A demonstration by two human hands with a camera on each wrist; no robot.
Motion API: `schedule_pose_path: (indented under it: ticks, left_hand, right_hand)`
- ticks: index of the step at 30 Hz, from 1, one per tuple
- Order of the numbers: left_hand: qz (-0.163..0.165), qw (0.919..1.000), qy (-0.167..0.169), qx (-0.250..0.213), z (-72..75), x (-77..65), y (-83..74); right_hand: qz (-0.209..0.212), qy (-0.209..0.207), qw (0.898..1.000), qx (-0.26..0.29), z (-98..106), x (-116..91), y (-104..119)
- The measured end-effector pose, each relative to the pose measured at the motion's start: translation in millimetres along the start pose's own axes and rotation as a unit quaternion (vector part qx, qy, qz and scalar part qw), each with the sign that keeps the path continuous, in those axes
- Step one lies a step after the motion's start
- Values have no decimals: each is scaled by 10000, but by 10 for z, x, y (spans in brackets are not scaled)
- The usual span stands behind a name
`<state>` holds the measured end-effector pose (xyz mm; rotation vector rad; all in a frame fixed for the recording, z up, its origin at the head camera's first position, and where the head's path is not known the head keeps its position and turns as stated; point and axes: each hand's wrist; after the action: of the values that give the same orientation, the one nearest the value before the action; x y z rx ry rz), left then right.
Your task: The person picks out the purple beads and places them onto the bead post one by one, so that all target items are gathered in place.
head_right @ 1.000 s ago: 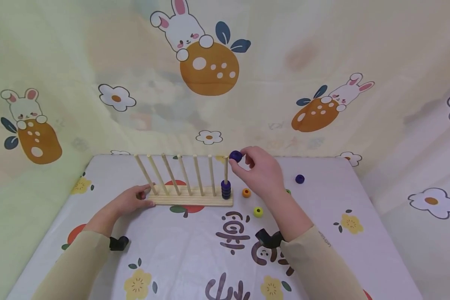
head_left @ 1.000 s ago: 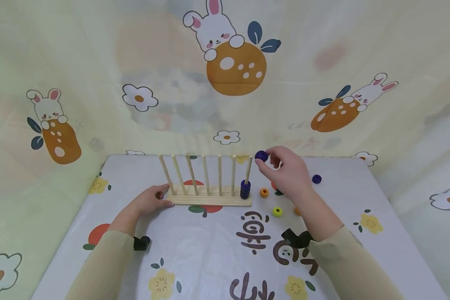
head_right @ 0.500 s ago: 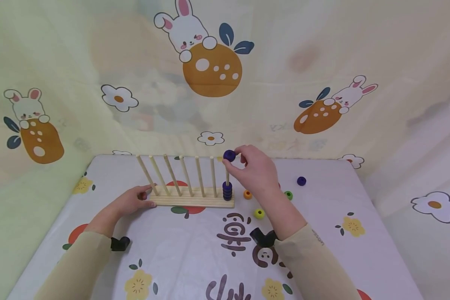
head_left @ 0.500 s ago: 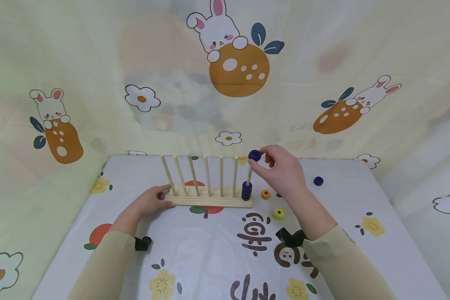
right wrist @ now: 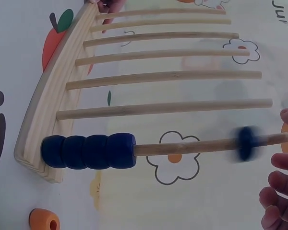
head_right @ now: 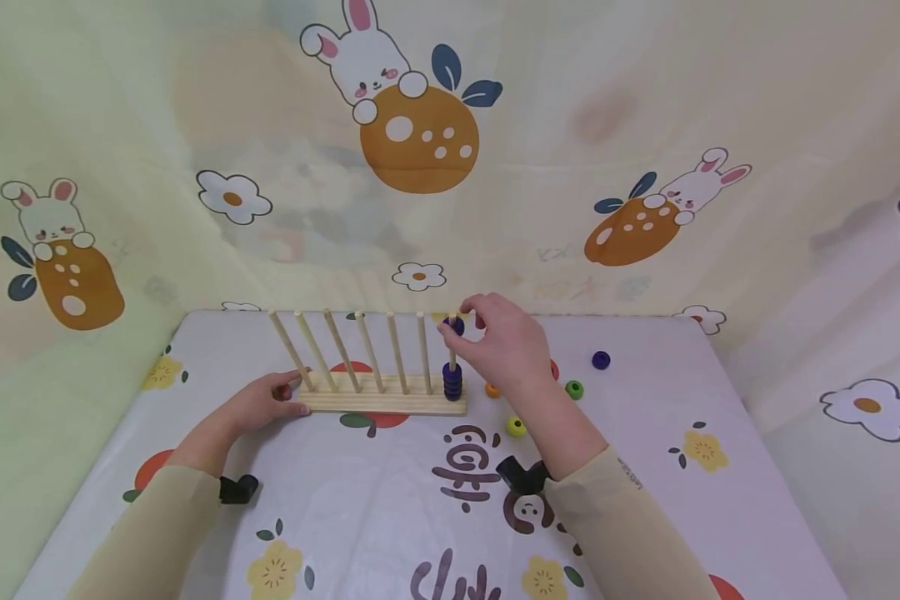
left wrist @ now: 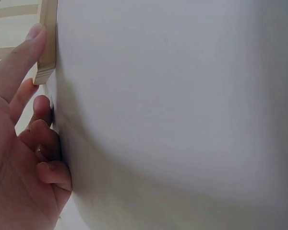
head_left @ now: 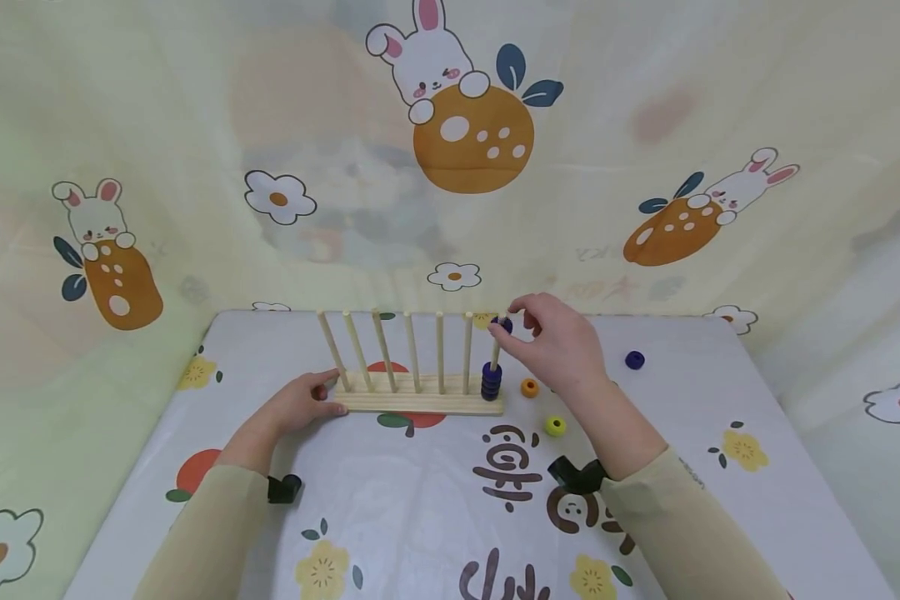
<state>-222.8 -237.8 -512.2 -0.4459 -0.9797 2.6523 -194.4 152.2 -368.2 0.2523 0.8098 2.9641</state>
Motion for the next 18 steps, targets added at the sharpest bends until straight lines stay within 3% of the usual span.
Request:
schedule_pose_path:
  ticks: [10,18]
  left_hand:
    - [-119,9999,-15,11,3,-9,6]
    - [-83,10000,9,16,-1,-7,1]
  right_hand:
    - [-59,21,9999,113,-16,-7,-78]
    - [-336,239,9989,228,-37,35,-310]
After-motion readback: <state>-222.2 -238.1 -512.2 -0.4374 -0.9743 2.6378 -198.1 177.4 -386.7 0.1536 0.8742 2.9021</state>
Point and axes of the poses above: each hand's wrist, its own x-axis towards the middle knuckle, its own z-axis out of the back of the hand, y = z × x, and after that the axes turned 15 degrees about -z, right-handed
